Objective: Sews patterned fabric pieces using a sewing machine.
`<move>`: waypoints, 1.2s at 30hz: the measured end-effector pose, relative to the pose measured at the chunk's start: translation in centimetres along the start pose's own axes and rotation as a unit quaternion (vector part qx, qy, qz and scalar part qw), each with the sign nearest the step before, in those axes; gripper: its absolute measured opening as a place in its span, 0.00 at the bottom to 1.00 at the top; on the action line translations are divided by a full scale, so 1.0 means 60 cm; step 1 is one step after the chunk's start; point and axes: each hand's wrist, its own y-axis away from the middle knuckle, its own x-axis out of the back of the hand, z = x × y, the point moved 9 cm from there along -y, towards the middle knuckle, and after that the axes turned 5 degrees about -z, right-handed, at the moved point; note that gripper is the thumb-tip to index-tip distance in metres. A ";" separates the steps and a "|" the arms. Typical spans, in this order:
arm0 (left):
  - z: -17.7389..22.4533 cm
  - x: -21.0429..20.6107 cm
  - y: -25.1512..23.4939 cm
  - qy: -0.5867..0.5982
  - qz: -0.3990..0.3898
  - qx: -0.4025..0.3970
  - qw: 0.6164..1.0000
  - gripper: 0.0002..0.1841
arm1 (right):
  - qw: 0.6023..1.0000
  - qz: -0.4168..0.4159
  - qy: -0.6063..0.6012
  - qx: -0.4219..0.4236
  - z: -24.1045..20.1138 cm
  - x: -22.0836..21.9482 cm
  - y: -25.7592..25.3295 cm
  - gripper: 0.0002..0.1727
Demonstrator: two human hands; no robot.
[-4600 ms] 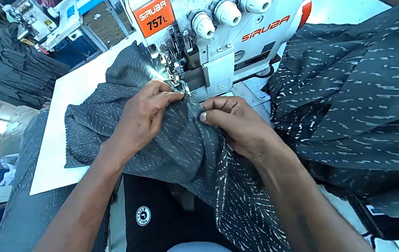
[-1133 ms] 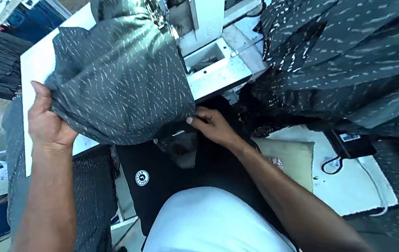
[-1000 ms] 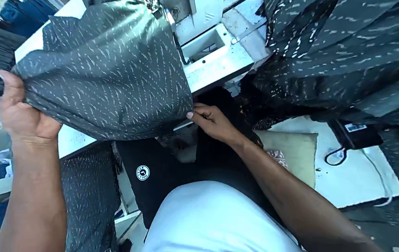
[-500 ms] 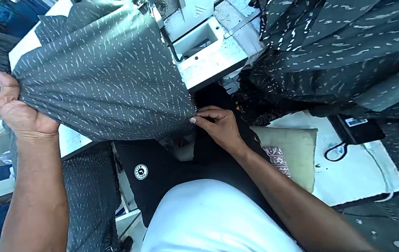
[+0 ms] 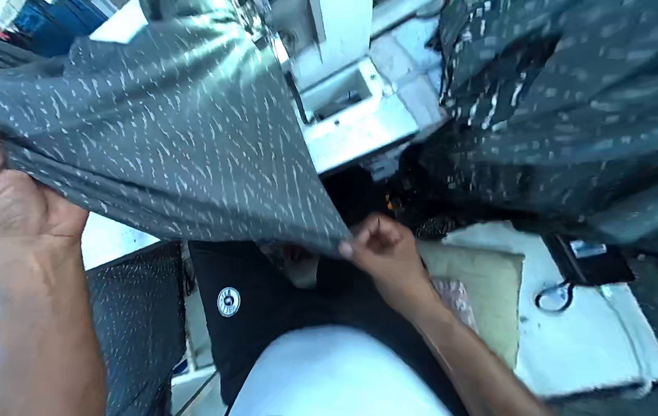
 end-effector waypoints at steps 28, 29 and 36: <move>-0.107 -0.261 -0.088 -0.614 -0.186 -0.031 0.767 0.36 | 0.982 -0.113 0.050 0.143 -0.109 -0.048 -0.071 0.04; -0.111 -0.257 -0.104 -0.616 -0.190 -0.024 0.764 0.36 | 0.983 -0.104 0.055 0.140 -0.116 -0.053 -0.081 0.04; -0.134 -0.232 -0.198 -0.632 -0.196 0.027 0.749 0.40 | 0.985 -0.056 0.053 0.154 -0.170 -0.075 -0.138 0.04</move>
